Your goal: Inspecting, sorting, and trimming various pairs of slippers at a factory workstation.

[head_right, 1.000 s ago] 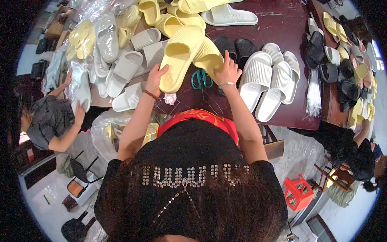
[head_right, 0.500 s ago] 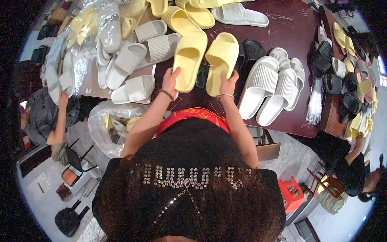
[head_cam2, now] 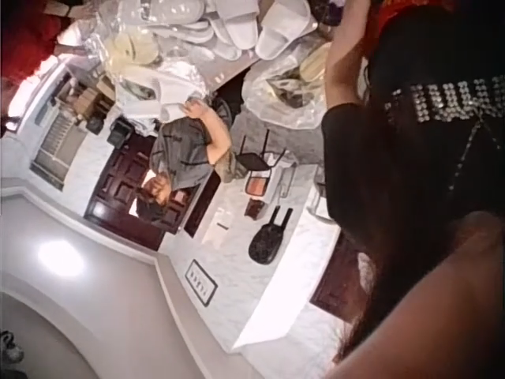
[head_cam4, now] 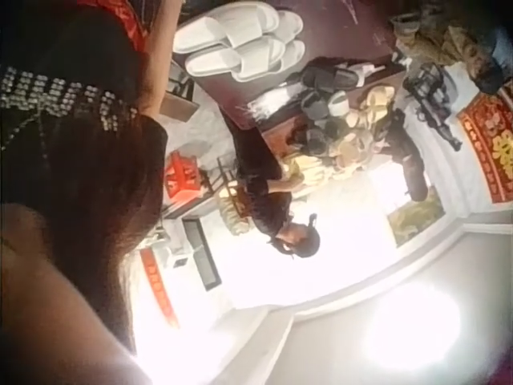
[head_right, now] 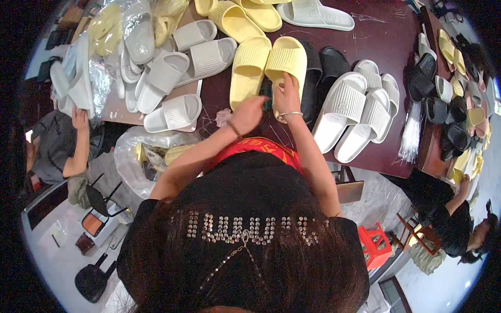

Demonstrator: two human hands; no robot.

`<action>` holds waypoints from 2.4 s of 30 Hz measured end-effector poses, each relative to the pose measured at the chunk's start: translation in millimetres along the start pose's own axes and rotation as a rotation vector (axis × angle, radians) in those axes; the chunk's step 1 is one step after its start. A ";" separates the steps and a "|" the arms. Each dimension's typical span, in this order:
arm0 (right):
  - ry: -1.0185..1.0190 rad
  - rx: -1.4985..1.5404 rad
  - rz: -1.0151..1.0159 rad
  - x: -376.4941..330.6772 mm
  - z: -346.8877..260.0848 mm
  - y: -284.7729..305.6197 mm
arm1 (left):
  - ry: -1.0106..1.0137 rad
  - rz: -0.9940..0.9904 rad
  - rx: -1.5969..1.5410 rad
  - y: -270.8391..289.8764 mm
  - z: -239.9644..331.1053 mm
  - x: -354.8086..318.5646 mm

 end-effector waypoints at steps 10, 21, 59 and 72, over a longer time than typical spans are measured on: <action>-0.049 -0.046 0.103 23.6 17.0 -16.0 | -0.080 -0.107 0.638 -22.8 -11.5 -2.2; 0.101 -0.446 -0.090 33.1 -21.2 -49.7 | -0.093 -0.142 0.668 5.0 -5.1 -7.9; -0.131 -0.002 0.534 19.3 -54.8 1.0 | 0.214 0.039 0.266 160.2 -20.9 -28.0; 0.030 -0.087 0.006 -7.8 3.9 -65.0 | 0.463 0.245 -0.351 110.6 -37.6 -4.7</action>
Point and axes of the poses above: each hand's wrist, its own x-axis towards the middle knuckle, its own y-axis out of the back of the hand, z = x × y, the point moved 4 cm from there along x, towards the middle knuckle, and after that the axes turned 7 degrees about z, right-handed, at the moved point
